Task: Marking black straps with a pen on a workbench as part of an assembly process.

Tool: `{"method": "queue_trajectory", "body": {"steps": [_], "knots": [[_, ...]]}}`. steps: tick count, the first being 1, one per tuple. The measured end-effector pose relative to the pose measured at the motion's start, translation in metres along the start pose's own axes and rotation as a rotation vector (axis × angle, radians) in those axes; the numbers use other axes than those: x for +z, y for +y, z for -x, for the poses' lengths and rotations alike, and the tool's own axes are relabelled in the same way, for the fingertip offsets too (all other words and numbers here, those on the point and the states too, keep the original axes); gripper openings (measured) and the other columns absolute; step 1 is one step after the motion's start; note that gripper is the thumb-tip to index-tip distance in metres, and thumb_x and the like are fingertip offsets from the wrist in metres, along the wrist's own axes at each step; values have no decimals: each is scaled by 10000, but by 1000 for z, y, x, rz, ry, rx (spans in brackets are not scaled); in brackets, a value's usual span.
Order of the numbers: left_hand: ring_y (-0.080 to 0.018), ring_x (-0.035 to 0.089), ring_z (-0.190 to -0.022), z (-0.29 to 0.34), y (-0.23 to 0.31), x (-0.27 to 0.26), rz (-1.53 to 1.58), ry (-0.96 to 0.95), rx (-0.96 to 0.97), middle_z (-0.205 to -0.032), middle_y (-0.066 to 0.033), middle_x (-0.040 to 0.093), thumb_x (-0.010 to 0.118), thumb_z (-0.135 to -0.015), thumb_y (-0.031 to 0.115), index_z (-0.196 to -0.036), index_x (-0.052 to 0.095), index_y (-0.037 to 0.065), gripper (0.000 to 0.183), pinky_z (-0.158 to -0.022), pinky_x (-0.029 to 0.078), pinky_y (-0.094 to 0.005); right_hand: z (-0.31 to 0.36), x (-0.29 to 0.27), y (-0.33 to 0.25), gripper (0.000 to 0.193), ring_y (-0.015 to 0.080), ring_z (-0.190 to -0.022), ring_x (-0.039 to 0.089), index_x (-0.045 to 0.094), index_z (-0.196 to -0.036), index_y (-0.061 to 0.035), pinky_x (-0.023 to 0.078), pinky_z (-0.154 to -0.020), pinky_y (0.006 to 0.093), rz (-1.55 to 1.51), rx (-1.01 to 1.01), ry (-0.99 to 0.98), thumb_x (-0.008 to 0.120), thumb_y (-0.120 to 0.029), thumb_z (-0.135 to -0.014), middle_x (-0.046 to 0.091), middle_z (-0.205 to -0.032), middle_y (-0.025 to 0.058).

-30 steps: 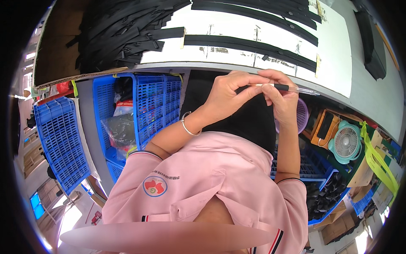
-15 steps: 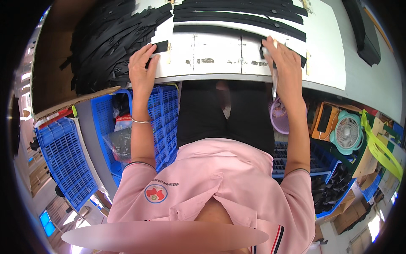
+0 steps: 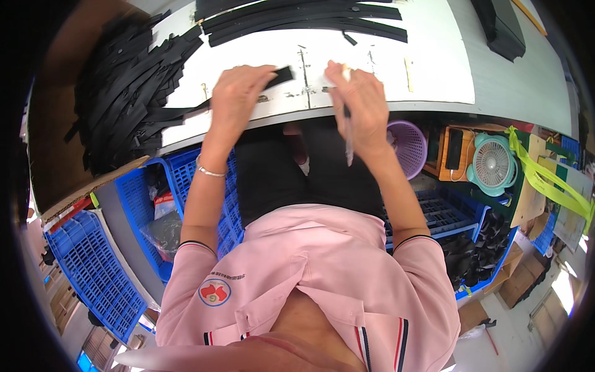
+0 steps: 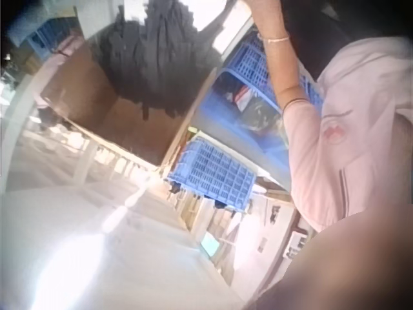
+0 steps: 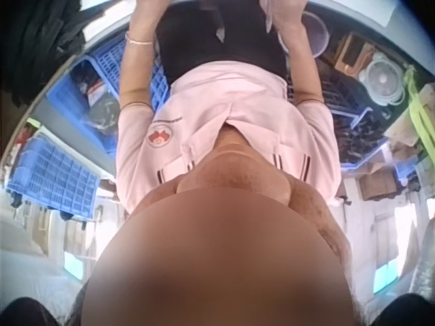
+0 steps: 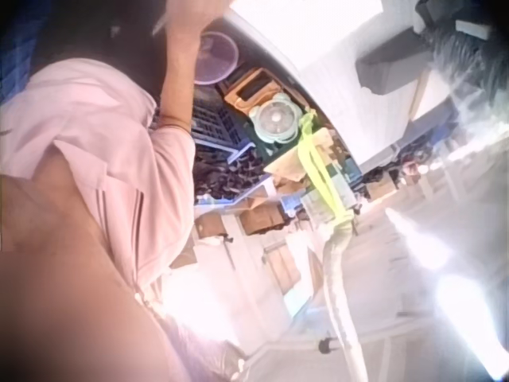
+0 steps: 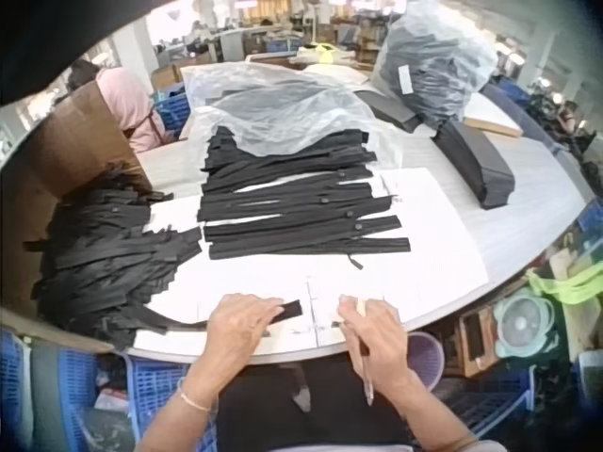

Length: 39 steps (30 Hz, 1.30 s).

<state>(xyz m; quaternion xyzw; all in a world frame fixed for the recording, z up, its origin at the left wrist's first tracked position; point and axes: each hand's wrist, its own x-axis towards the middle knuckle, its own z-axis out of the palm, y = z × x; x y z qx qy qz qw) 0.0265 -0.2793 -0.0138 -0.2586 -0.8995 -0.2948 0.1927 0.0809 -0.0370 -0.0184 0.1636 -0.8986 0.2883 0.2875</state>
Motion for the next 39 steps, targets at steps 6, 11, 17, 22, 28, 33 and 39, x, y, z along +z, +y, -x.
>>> {"method": "queue_trajectory", "body": {"steps": [6, 11, 17, 22, 28, 33, 39], "knots": [[-264, 651, -1005, -24, 46, 52, 193, 23, 15, -1071, -69, 707, 754, -850, 105, -1103, 737, 89, 254, -900, 471, -384, 19, -3, 4, 450, 270, -1279, 620, 639, -1309, -104, 384, -1134, 470, 123, 6, -181, 765, -102, -878, 687, -1330, 80], [-298, 600, -1237, 1, 44, 34, 15, 122, -121, -1289, -93, 680, 741, -876, 63, -1200, 730, 83, 325, -1108, 407, -421, 27, -31, 46, 508, 264, -1216, 615, 629, -1390, -141, 389, -1146, 475, 273, 31, -44, 765, -136, -901, 711, -1236, 48], [-275, 537, -1372, 49, 30, 5, -129, -40, -212, -1403, -82, 638, 686, -961, 154, -1319, 695, 106, 361, -1215, 215, -534, 37, -52, 76, 392, 213, -1171, 620, 691, -1314, -136, 400, -1148, 462, 370, 78, -32, 742, -108, -927, 713, -1226, 39], [-298, 416, -1470, 65, 23, -10, -168, -30, -347, -1541, -107, 510, 679, -977, 283, -1496, 533, 123, 562, -1224, 96, -583, 39, -47, 78, 363, 246, -1143, 625, 693, -1302, -139, 422, -1134, 460, 383, 69, 13, 719, -97, -942, 714, -1211, 51], [-343, 369, -1488, 83, 26, -21, -211, -96, -363, -1566, -155, 458, 683, -963, 365, -1498, 514, 111, 616, -1179, 94, -697, 36, -50, 80, 317, 298, -1114, 625, 716, -1273, -132, 420, -1126, 465, 353, 113, 2, 677, -70, -964, 703, -1167, 105], [-293, 275, -1542, 86, 25, -25, -186, -125, -423, -1630, -80, 385, 675, -970, 384, -1543, 476, 213, 631, -1209, 47, -634, 13, -49, 49, 264, 259, -1150, 624, 704, -1277, -101, 460, -1068, 405, 220, 252, 17, 592, -181, -1052, 737, -1116, 77], [-326, 366, -1493, 89, 22, -21, -168, -22, -397, -1586, -113, 442, 704, -933, 411, -1523, 468, 112, 702, -1188, 122, -668, -36, -4, -20, 196, 77, -811, 661, 722, -1137, 19, 485, -673, 193, -753, 546, -57, 634, -104, -1012, 723, -924, 71]]}}
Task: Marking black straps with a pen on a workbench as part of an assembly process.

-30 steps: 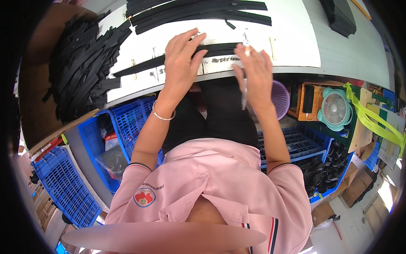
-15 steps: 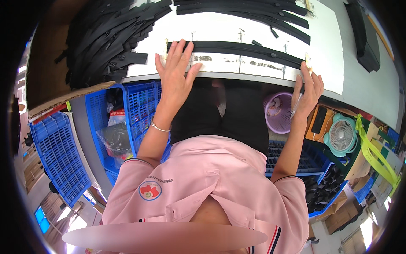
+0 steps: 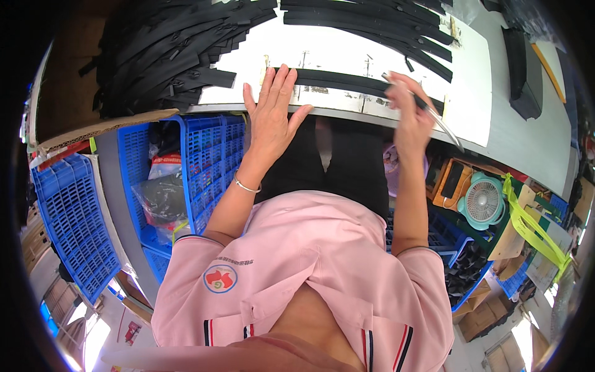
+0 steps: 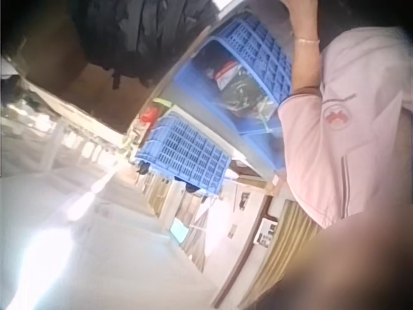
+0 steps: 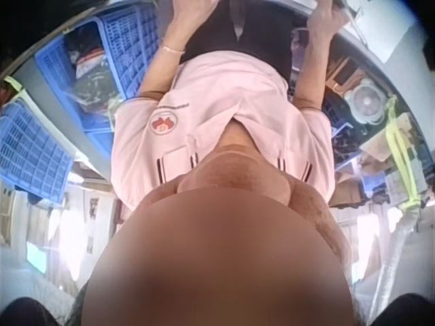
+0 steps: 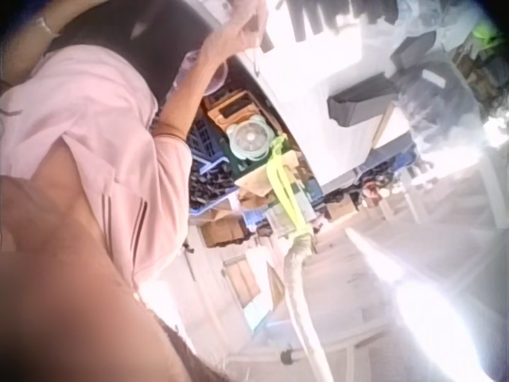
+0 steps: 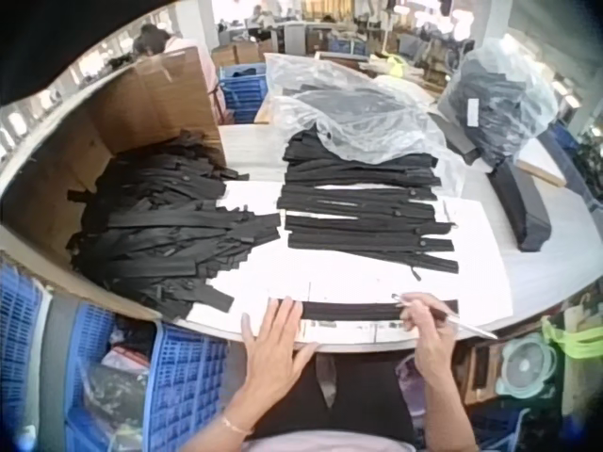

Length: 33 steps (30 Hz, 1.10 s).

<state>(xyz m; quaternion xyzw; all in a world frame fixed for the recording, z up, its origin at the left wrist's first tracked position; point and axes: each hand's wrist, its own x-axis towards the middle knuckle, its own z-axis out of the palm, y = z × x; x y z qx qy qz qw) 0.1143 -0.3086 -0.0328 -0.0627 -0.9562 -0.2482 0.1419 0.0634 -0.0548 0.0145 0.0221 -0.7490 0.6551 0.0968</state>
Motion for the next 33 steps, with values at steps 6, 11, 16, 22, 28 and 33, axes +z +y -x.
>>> {"method": "queue_trajectory", "body": {"steps": [6, 11, 16, 22, 28, 33], "knots": [[-323, 331, -1511, -4, 4, -4, 32, -41, -34, -1593, -107, 434, 727, -915, 378, -1527, 453, 94, 728, -1192, 116, -662, -23, 87, -9, 105, 51, -772, 616, 701, -1002, 8, 475, -651, 190, -179, 145, -187, 696, -83, -952, 695, -872, 21], [-327, 318, -1517, -5, 3, -7, 74, -50, -48, -1598, -101, 424, 742, -898, 355, -1518, 458, 89, 731, -1192, 118, -660, -25, 104, 16, 98, 27, -725, 585, 689, -947, -31, 484, -657, 200, 60, 122, -283, 721, -116, -911, 682, -840, -31], [-307, 296, -1533, -4, 1, -6, 107, -67, -68, -1615, -69, 414, 714, -925, 404, -1546, 439, 140, 729, -1214, 54, -607, -23, 107, 19, 120, 39, -709, 592, 687, -942, -27, 491, -644, 216, 120, 102, -286, 728, -136, -910, 683, -800, -6], [-304, 302, -1529, -4, 0, -5, 107, -51, -44, -1617, -70, 407, 718, -919, 399, -1547, 432, 135, 739, -1214, 58, -607, -23, 108, 22, 117, 45, -688, 595, 688, -953, -32, 495, -635, 227, 156, 57, -314, 728, -136, -918, 683, -771, 2], [-308, 292, -1532, -4, 0, -4, 82, -74, -43, -1613, -82, 408, 716, -922, 402, -1555, 416, 129, 752, -1210, 57, -614, -22, 108, 21, 123, 44, -685, 591, 687, -956, -26, 486, -629, 222, 184, 50, -299, 731, -134, -917, 679, -765, -4], [-335, 312, -1513, -5, -1, -5, 70, -44, -23, -1596, -108, 415, 756, -884, 357, -1521, 444, 82, 761, -1178, 138, -672, -23, 99, 28, 105, 32, -683, 585, 691, -925, -23, 465, -620, 201, 71, 82, -395, 731, -118, -903, 676, -757, -8]]}}
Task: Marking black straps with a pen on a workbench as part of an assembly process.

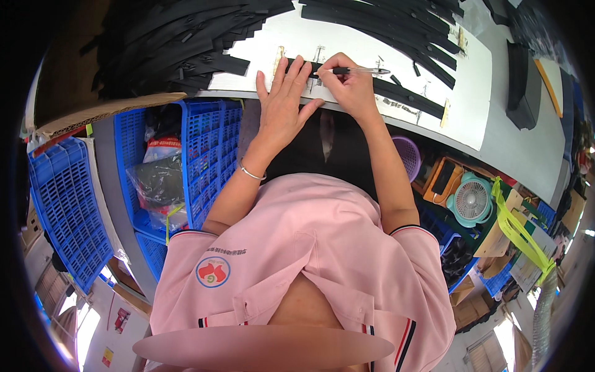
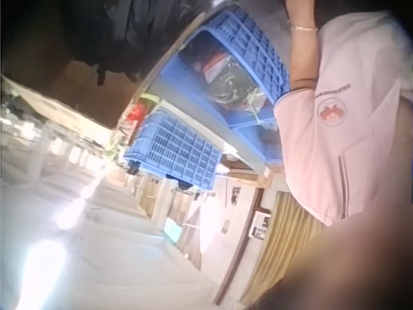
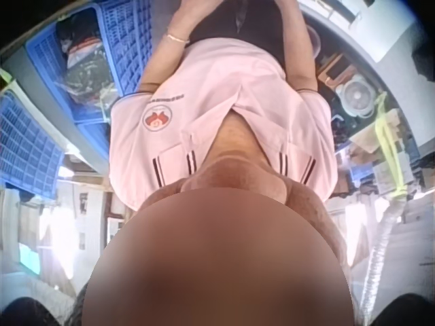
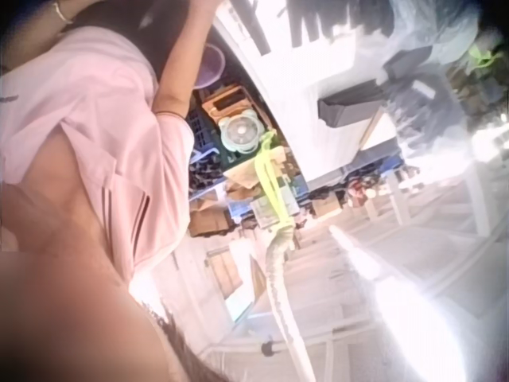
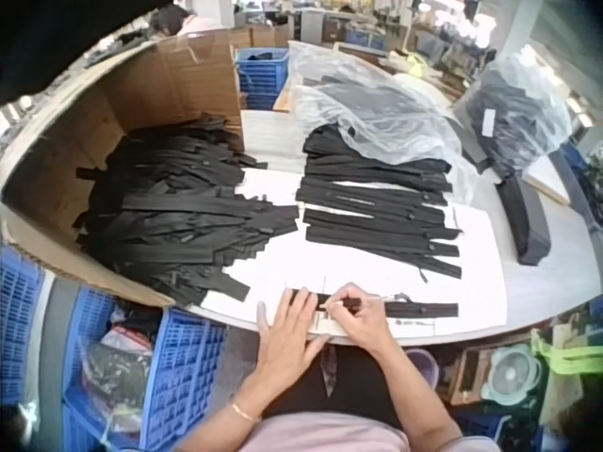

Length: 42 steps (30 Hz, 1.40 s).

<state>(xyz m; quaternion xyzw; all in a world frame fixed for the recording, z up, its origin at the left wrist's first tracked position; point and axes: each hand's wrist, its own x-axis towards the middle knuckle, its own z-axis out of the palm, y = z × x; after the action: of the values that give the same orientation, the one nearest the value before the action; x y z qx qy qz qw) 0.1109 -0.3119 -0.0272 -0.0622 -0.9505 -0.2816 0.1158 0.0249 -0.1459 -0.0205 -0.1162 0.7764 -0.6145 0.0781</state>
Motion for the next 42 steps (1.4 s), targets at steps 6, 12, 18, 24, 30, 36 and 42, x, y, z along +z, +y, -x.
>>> {"method": "queue_trajectory", "body": {"steps": [6, 12, 18, 24, 30, 36, 42], "knots": [[-341, 323, -1508, 0, 2, 0, -20, -5, 1, -1591, -109, 424, 751, -891, 357, -1518, 454, 87, 744, -1180, 126, -673, 2, 2, -3, 103, 32, -652, 580, 690, -883, -38, 458, -589, 210, 76, -63, -49, 735, -130, -886, 670, -737, -22], [-345, 320, -1510, -3, 6, -2, -29, -32, -12, -1585, -117, 433, 751, -893, 356, -1516, 457, 87, 739, -1187, 106, -665, 3, -5, 3, 101, 37, -626, 566, 688, -869, -48, 446, -571, 215, 150, -58, -102, 727, -140, -886, 659, -723, -23], [-351, 313, -1517, -2, 6, -3, -42, -39, -12, -1590, -120, 429, 738, -914, 367, -1514, 458, 80, 722, -1195, 83, -657, 24, -44, -16, 75, 31, -725, 568, 686, -898, -19, 458, -626, 202, -40, -10, 106, 710, -89, -911, 684, -813, -4], [-352, 309, -1521, -2, 4, -1, -76, -35, 14, -1591, -122, 431, 720, -932, 382, -1520, 452, 77, 714, -1198, 80, -655, 29, -82, 9, 134, 49, -682, 542, 654, -891, -19, 454, -620, 225, 144, -24, 267, 699, -137, -934, 632, -753, -7], [-326, 223, -1563, -5, 14, -1, -133, -81, -25, -1649, -102, 356, 689, -949, 434, -1584, 382, 123, 771, -1212, 41, -628, 30, -83, 18, 124, 58, -633, 523, 650, -880, -31, 439, -579, 241, 229, -92, 260, 703, -131, -931, 603, -695, -1], [-297, 391, -1455, -20, 64, 24, 97, -86, 189, -1576, -92, 450, 691, -935, 431, -1533, 459, 117, 714, -1199, 144, -623, 28, -80, 18, 123, 61, -644, 530, 649, -884, -26, 443, -585, 240, 206, -123, 252, 711, -123, -927, 608, -707, -1], [-266, 457, -1387, -19, 68, 39, 69, -53, 150, -1492, -59, 536, 717, -927, 325, -1413, 587, 120, 543, -1188, 194, -576, 29, -81, 16, 120, 60, -651, 535, 651, -890, -24, 445, -590, 240, 198, -136, 256, 709, -121, -929, 622, -721, 0]]}}
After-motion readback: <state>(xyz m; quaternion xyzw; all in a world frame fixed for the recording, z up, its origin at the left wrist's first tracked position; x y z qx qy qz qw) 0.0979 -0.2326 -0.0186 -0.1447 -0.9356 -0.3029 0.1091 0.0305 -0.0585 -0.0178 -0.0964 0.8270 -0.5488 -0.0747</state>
